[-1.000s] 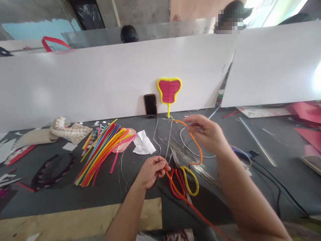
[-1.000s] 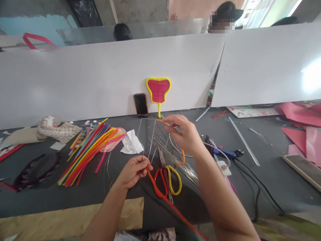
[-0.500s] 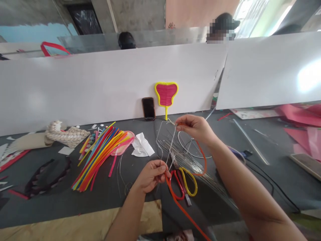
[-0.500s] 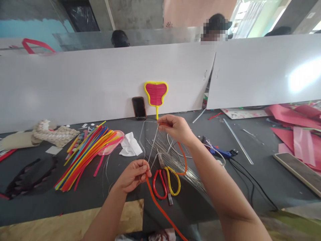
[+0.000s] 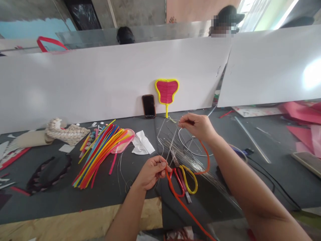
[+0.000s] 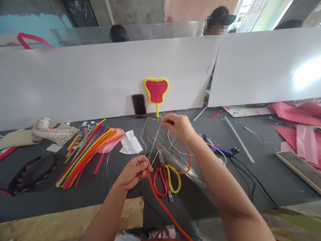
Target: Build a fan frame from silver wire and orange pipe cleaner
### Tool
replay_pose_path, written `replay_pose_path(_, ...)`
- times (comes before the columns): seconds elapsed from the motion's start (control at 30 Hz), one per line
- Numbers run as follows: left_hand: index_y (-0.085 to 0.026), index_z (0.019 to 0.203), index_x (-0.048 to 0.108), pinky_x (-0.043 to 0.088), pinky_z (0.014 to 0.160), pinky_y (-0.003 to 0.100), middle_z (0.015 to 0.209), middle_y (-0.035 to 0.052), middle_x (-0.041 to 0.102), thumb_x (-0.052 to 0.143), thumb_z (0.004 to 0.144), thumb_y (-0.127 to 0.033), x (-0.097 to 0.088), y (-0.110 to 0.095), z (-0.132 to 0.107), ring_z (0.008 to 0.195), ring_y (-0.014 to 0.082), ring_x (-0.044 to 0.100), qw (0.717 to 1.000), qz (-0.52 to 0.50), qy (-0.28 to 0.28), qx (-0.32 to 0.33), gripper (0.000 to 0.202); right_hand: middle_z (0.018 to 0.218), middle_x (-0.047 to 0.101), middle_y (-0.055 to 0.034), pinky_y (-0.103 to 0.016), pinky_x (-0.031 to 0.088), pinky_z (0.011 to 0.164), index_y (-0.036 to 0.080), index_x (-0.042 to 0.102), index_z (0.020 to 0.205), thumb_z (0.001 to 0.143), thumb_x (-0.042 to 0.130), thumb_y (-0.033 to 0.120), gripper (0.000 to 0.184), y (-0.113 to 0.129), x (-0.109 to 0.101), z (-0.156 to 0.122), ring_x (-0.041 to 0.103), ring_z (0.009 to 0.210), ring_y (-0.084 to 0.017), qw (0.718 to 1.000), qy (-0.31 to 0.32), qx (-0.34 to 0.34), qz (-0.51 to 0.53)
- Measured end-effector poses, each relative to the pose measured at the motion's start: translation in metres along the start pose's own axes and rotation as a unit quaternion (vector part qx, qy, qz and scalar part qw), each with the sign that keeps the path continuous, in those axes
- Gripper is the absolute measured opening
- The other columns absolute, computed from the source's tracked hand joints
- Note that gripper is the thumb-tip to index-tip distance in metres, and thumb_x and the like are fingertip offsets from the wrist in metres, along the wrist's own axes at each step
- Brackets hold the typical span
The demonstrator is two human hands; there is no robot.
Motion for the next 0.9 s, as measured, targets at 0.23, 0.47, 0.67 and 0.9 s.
replay_pose_path(0.23,-0.014,0.072,0.054,0.033,0.043,0.015,0.066,0.0073,0.069,0.071,0.067,-0.030,-0.003,-0.002,0.003,0.043,0.0034,0.046,0.997,0.058,-0.034,0.032,0.025,0.065,0.063,-0.0021,-0.027,0.052,0.059,0.015,0.060,0.076,0.074,0.062,0.031,0.017,-0.007,0.010,0.003,0.061,0.059,-0.012,0.976,0.039,0.091,0.192)
replay_pose_path(0.47,-0.014,0.077,0.055,0.049,0.052,0.023,0.076,0.0081,0.070,0.071,0.067,-0.036,-0.005,0.006,0.005,0.056,0.0122,0.062,0.994,0.100,-0.040,-0.002,0.029,0.058,0.059,0.0010,-0.024,0.046,0.054,0.015,0.057,0.071,0.074,0.058,0.026,0.011,0.000,0.019,0.006,0.055,0.052,-0.010,0.986,0.060,0.081,0.131)
replay_pose_path(0.67,-0.013,0.076,0.058,0.051,0.052,0.022,0.079,0.0084,0.070,0.071,0.067,-0.034,-0.010,0.003,0.006,0.059,0.0130,0.064,0.994,0.082,-0.062,0.021,0.026,0.073,0.064,-0.0036,-0.030,0.047,0.064,0.016,0.061,0.084,0.080,0.053,0.026,0.013,0.014,0.023,0.017,0.059,0.066,-0.015,0.998,0.062,-0.011,0.025)
replay_pose_path(0.9,-0.015,0.076,0.058,0.052,0.053,0.021,0.080,0.0037,0.070,0.074,0.066,-0.030,-0.035,-0.018,0.002,0.060,0.0107,0.064,0.971,-0.083,-0.183,0.126,0.024,0.089,0.065,-0.0064,-0.033,0.048,0.071,0.022,0.061,0.094,0.084,0.051,0.025,0.015,0.048,0.007,-0.039,0.060,0.079,-0.019,0.997,-0.045,-0.053,-0.038)
Point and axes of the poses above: each hand's wrist, its own z-axis towards the middle knuckle, its own x-axis out of the palm, y = z × x, the point moved 6 cm from there along z, towards the middle knuckle
